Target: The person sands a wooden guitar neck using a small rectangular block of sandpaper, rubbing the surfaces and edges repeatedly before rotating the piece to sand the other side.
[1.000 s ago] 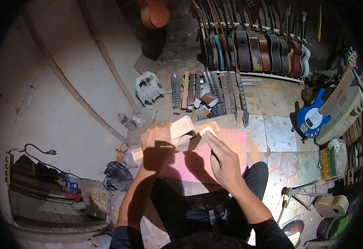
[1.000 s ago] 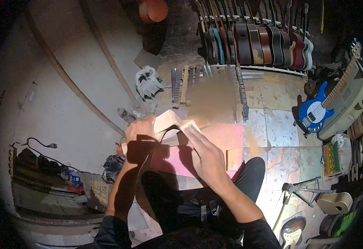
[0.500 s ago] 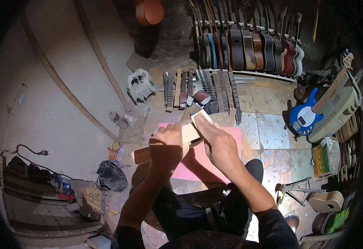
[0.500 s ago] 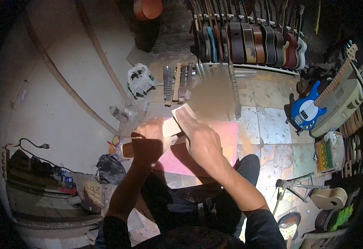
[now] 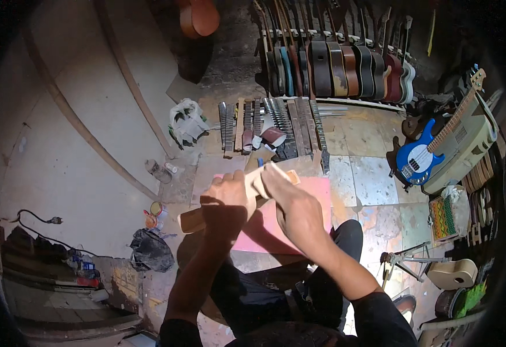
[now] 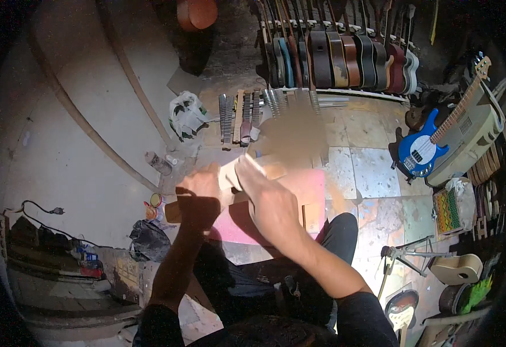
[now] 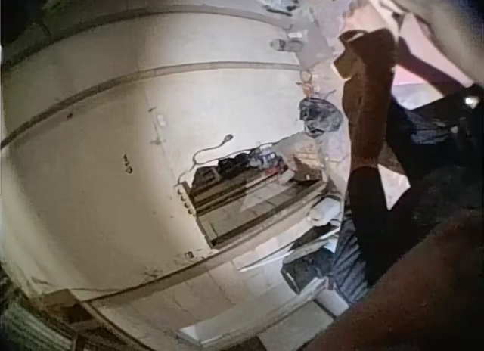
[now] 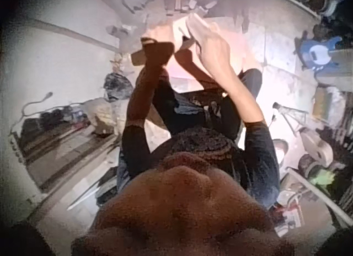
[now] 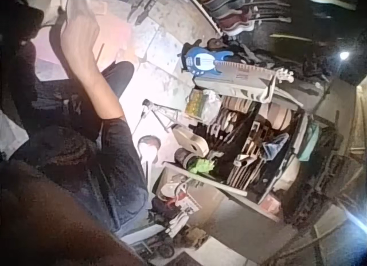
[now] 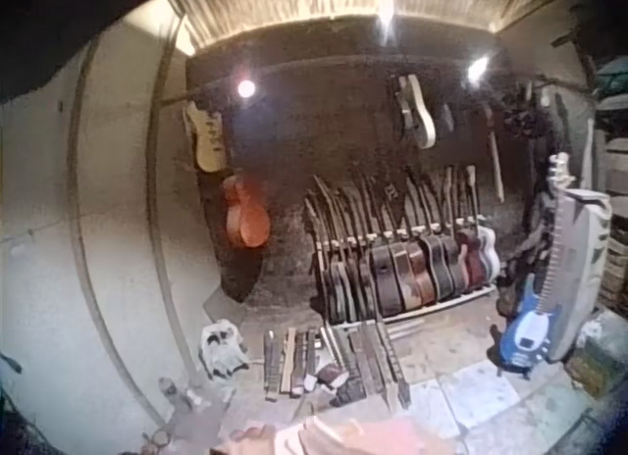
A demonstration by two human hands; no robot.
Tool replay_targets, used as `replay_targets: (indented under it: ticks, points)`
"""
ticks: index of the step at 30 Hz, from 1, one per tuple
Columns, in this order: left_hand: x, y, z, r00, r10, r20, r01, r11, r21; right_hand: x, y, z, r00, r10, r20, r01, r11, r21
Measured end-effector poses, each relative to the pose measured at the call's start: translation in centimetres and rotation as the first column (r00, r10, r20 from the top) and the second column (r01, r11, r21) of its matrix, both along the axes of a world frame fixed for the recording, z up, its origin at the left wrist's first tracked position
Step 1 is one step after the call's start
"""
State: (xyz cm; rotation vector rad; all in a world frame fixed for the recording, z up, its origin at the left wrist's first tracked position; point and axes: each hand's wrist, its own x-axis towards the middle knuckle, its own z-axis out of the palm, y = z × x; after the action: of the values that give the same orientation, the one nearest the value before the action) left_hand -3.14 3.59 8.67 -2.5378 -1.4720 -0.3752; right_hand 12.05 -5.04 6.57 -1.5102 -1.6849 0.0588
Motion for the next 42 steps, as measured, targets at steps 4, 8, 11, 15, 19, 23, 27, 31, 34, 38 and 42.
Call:
replay_targets:
  ticks: [4,8,11,15,19,23,27,31,34,38,42]
  points:
    - [-1.4,-0.6,-1.1,1.000,-0.004,0.008,0.003,0.993,0.117,1.5,2.4,-1.5,0.978,0.162,-0.132,-0.155,0.986,0.059]
    - [-2.9,-0.1,-2.6,0.999,-0.003,0.035,-0.005,0.977,0.212,-1.4,1.8,-8.7,0.578,0.006,-0.816,-0.323,0.920,-0.222]
    - [-4.1,-0.7,-2.9,0.996,0.009,0.085,-0.029,0.972,0.232,0.1,3.2,-13.1,0.979,0.025,-0.201,-0.038,0.997,-0.060]
    - [-4.3,-1.2,-2.7,0.993,0.005,0.117,-0.035,0.968,0.249,-0.6,4.5,-13.2,0.960,-0.221,-0.174,0.206,0.973,-0.102]
    - [-5.7,-1.0,-3.6,0.995,0.034,0.097,-0.057,0.968,0.244,-0.4,3.3,-13.2,0.978,-0.069,-0.196,0.045,0.991,-0.123]
    - [-4.6,-1.5,-2.5,0.983,-0.028,0.179,-0.005,0.983,0.181,0.1,4.3,-13.1,0.959,-0.215,-0.183,0.138,0.922,-0.362]
    - [-4.9,-1.0,-3.0,0.985,-0.055,0.161,0.019,0.976,0.219,1.0,3.8,-14.7,0.969,-0.178,-0.170,0.150,0.974,-0.168]
    - [-4.0,-2.1,-2.7,0.991,0.107,0.075,-0.119,0.976,0.182,0.4,3.6,-13.7,0.969,-0.184,-0.164,0.152,0.969,-0.193]
    - [-4.3,-2.4,-2.5,0.993,0.082,0.083,-0.095,0.979,0.181,-0.7,1.6,-12.8,0.975,-0.134,-0.177,0.099,0.976,-0.194]
    - [-3.8,-2.8,-2.9,0.993,0.114,0.041,-0.120,0.980,0.161,1.8,3.8,-14.1,0.961,-0.203,-0.188,0.177,0.973,-0.145]
    - [-5.0,-2.5,-4.0,0.988,-0.008,0.154,-0.021,0.983,0.183,-0.9,1.5,-12.9,0.974,-0.105,-0.199,0.073,0.984,-0.162]
